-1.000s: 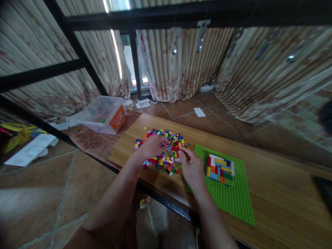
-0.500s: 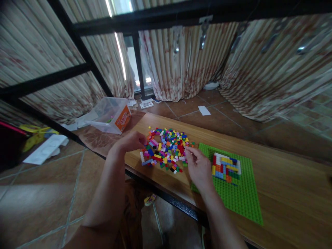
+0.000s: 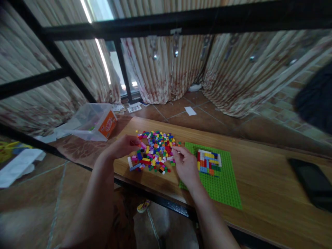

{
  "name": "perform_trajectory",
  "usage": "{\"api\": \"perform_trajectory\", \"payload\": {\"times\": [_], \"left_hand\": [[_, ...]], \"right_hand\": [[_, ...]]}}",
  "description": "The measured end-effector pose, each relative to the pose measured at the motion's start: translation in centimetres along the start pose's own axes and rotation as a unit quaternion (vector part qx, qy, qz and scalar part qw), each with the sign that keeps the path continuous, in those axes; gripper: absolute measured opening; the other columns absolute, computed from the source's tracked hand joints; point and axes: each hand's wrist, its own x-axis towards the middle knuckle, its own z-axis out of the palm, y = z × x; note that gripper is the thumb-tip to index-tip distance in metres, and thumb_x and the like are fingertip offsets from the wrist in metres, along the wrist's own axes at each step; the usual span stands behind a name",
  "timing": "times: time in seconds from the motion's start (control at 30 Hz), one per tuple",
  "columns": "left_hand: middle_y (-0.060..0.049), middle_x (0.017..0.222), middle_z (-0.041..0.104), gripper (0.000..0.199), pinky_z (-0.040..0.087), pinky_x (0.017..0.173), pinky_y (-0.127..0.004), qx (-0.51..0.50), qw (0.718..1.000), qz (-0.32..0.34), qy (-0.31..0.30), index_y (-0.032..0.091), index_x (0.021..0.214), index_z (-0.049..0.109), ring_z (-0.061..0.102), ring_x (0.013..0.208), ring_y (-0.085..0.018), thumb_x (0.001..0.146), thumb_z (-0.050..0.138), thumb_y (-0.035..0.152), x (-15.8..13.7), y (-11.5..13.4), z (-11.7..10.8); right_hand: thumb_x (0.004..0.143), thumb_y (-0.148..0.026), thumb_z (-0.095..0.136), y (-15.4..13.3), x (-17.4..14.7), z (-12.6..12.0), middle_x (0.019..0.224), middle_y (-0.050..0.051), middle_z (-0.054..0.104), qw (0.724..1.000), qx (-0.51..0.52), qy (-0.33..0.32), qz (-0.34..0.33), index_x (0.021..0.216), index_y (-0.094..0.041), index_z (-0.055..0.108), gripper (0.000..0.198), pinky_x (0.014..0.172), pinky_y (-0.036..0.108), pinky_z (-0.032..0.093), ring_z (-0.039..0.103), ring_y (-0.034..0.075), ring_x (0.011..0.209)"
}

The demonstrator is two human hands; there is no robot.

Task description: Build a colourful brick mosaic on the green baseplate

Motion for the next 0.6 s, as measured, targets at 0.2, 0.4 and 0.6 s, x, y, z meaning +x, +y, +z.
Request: {"api": "perform_trajectory", "payload": {"times": [0.2,0.4,0.6], "left_hand": [[-0.002,0.078,0.068,0.020,0.048,0.067,-0.023,-0.215,0.968,0.111,-0.070,0.015,0.086,0.069,0.059,0.071,-0.013,0.074,0.067,0.031,1.9,4.2,3.6],[-0.004,0.082,0.069,0.016,0.049,0.071,-0.025,-0.273,0.939,0.201,-0.060,0.015,0.087,0.072,0.062,0.076,-0.014,0.077,0.069,0.028,3.5,8.3,8.4],[-0.005,0.087,0.064,0.012,0.049,0.070,-0.025,-0.280,0.922,0.268,0.001,0.019,0.087,0.075,0.060,0.077,-0.013,0.077,0.069,0.022,4.4,9.7,11.5]], "right_hand": [[0.084,-0.050,0.055,-1.5,-0.6,0.3,0.092,0.004,0.073,0.994,0.102,-0.028,0.016,0.100,-0.022,0.070,0.036,0.069,0.030,0.054,0.067,0.018,0.075],[0.075,-0.051,0.066,-2.0,-0.2,-1.8,0.071,0.001,0.069,0.966,0.247,0.013,0.075,0.090,-0.020,0.070,0.035,0.060,0.027,0.051,0.060,0.013,0.060],[0.065,-0.041,0.078,-1.7,-0.1,-4.8,0.072,-0.001,0.068,0.946,0.313,0.025,0.085,0.087,-0.022,0.072,0.030,0.061,0.025,0.048,0.057,0.011,0.061]]}}
